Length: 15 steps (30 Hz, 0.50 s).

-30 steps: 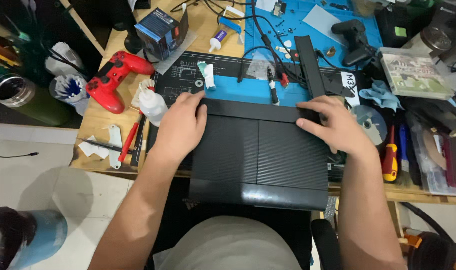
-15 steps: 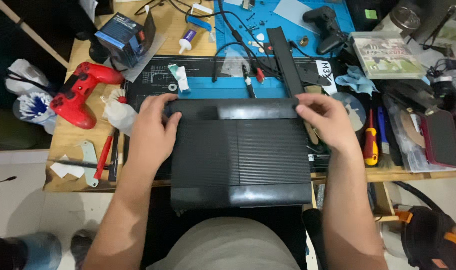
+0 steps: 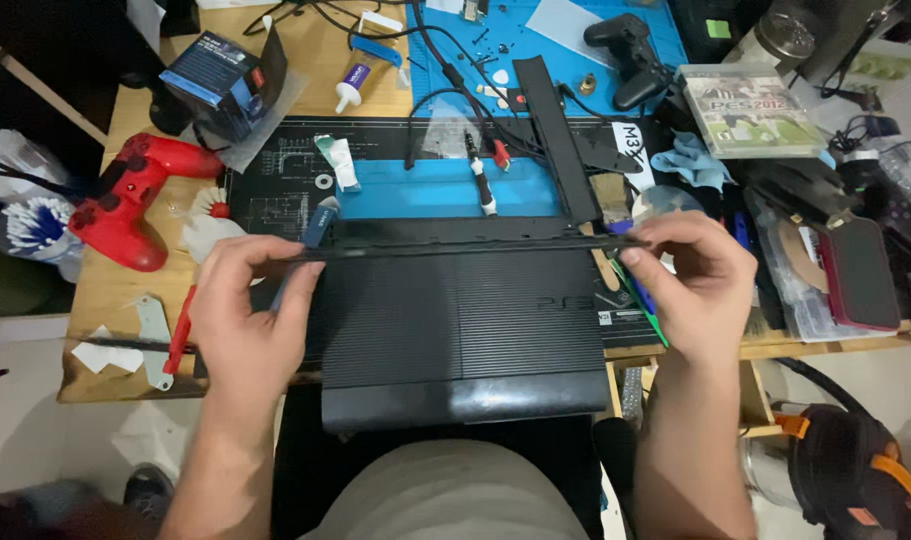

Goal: The person aligns and snaps the top cover onto a black console, then uses a screwdriver to fasten screws on the bottom. They attach a long black plastic strip to the top edge and press it into place.

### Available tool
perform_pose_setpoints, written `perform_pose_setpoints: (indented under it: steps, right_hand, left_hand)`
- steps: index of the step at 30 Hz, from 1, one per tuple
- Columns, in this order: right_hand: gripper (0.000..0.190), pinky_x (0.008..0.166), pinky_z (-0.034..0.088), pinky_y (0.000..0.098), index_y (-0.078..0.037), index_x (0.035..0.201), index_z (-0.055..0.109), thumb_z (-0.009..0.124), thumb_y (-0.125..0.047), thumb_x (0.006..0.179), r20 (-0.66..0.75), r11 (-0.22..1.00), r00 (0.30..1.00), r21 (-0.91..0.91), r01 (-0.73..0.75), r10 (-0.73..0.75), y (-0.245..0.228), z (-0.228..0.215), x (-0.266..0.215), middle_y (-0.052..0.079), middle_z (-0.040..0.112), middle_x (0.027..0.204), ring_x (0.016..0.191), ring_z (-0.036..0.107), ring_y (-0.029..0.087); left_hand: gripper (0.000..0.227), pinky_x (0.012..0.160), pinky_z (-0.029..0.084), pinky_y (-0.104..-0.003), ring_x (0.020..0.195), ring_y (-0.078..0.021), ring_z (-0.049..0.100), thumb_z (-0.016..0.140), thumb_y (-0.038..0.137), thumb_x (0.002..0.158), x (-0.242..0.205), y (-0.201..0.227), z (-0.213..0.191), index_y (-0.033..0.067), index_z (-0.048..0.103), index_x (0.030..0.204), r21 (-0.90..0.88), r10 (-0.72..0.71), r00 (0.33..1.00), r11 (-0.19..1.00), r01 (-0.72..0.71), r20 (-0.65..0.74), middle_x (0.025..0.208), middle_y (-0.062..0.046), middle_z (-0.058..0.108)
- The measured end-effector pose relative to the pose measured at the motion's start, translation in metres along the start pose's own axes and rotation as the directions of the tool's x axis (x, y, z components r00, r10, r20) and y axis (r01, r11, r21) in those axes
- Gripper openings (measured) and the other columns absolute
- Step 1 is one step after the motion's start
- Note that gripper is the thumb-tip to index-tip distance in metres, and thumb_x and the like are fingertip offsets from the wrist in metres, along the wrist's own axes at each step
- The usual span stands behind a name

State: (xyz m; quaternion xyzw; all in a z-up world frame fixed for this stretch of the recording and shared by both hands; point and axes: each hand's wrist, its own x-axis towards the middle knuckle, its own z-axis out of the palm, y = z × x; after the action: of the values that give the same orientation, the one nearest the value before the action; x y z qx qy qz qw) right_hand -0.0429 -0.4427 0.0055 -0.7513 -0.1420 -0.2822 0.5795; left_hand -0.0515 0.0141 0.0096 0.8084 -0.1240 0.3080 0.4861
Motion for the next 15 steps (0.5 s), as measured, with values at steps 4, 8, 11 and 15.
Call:
perform_pose_setpoints:
  steps: [4,8,11,15]
  right_hand:
    - [0.018,0.098,0.062,0.0339,-0.006,0.114,0.078,0.091,-0.008,0.104,0.031,0.992,0.999,-0.124,-0.030,0.034,-0.030,-0.001,-0.007,0.015,0.078,0.115,0.113,0.077,0.025]
    - [0.019,0.106,0.063,0.0364,-0.004,0.114,0.076,0.091,-0.006,0.103,0.032,0.993,0.999,-0.115,0.004,0.000,-0.030,-0.002,-0.008,0.016,0.077,0.115,0.112,0.077,0.026]
    - [0.020,0.107,0.062,0.0366,-0.004,0.114,0.076,0.092,-0.006,0.102,0.018,0.994,1.000,-0.106,-0.004,0.006,-0.030,-0.003,-0.010,0.016,0.077,0.115,0.113,0.077,0.026]
    - [0.020,0.108,0.064,0.0377,-0.005,0.114,0.076,0.092,-0.007,0.102,0.023,0.994,1.000,-0.107,-0.002,0.004,-0.033,-0.003,-0.011,0.014,0.077,0.115,0.114,0.077,0.026]
  left_hand:
    - [0.018,0.099,0.063,-0.038,0.114,-0.0298,0.070,0.086,-0.003,0.110,-0.003,0.023,-0.004,-0.0001,0.071,0.121,0.046,-0.006,1.000,0.999,0.006,0.004,0.119,-0.017,0.074]
    - [0.017,0.100,0.061,-0.039,0.114,-0.0306,0.071,0.087,-0.001,0.111,-0.003,0.024,-0.007,0.0005,0.072,0.120,0.065,0.006,1.000,0.998,-0.006,-0.001,0.118,-0.017,0.075]
    - [0.018,0.100,0.060,-0.039,0.113,-0.0308,0.070,0.088,-0.001,0.110,-0.003,0.027,-0.009,0.0005,0.073,0.120,0.076,0.013,1.000,0.997,-0.013,-0.006,0.117,-0.017,0.075]
    - [0.017,0.102,0.060,-0.039,0.113,-0.0304,0.070,0.088,0.001,0.111,-0.003,0.030,-0.010,0.0005,0.073,0.120,0.069,0.015,1.000,0.997,-0.015,-0.007,0.117,-0.016,0.074]
